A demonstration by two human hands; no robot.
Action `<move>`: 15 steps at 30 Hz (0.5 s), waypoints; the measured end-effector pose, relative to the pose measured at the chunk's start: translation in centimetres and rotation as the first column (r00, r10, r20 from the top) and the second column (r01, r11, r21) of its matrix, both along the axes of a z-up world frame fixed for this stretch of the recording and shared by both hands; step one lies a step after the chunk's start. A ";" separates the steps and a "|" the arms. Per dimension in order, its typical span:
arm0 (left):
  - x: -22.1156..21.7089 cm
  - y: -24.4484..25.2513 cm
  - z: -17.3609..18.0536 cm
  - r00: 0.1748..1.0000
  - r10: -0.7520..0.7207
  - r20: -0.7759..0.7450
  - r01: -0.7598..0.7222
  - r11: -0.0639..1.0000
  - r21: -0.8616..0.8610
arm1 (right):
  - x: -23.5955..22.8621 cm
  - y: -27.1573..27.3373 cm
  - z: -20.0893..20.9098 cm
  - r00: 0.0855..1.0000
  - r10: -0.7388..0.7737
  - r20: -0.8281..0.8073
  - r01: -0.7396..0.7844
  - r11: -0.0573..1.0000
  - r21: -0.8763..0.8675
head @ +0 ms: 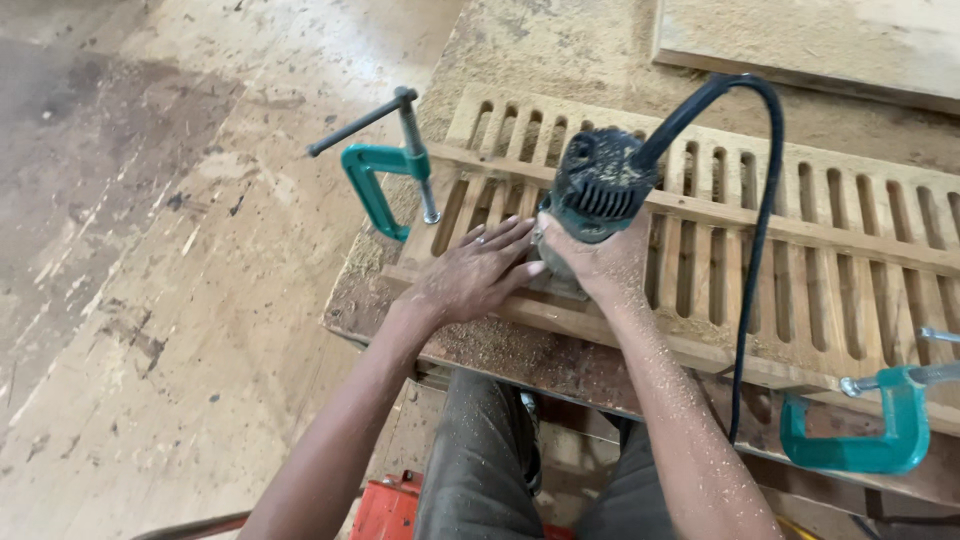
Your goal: The person uses a handheld electric router to smooth and shape the edges of a wooden slatted panel clamped to a workbench. The router is guided along the grooves and edges of the panel, producing wood shavings as the tool moves.
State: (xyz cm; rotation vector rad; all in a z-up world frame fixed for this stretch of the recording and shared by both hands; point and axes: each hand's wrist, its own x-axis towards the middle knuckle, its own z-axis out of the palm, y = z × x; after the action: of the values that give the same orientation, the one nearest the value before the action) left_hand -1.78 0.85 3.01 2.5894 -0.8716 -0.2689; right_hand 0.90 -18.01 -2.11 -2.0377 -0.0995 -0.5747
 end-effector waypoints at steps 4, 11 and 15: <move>-1.3 0.0 2.2 0.996 0.035 -0.078 -0.037 0.999 -0.030 | -0.8 -0.8 1.0 0.996 0.084 -0.009 -0.084 0.996 0.034; -1.6 0.5 1.1 0.993 -0.058 0.100 0.056 0.998 0.025 | -0.7 0.0 -1.8 0.994 0.100 0.050 -0.108 0.975 0.197; -1.3 0.9 0.2 0.987 -0.073 0.144 0.078 0.997 -0.025 | -1.6 0.6 -1.8 0.989 0.064 0.135 -0.085 0.985 0.152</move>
State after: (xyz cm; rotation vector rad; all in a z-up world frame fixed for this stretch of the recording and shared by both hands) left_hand -3.11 1.75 3.24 2.5759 -1.0173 -0.0902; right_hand -0.71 -17.38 -3.89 -1.8352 -0.2012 -0.6473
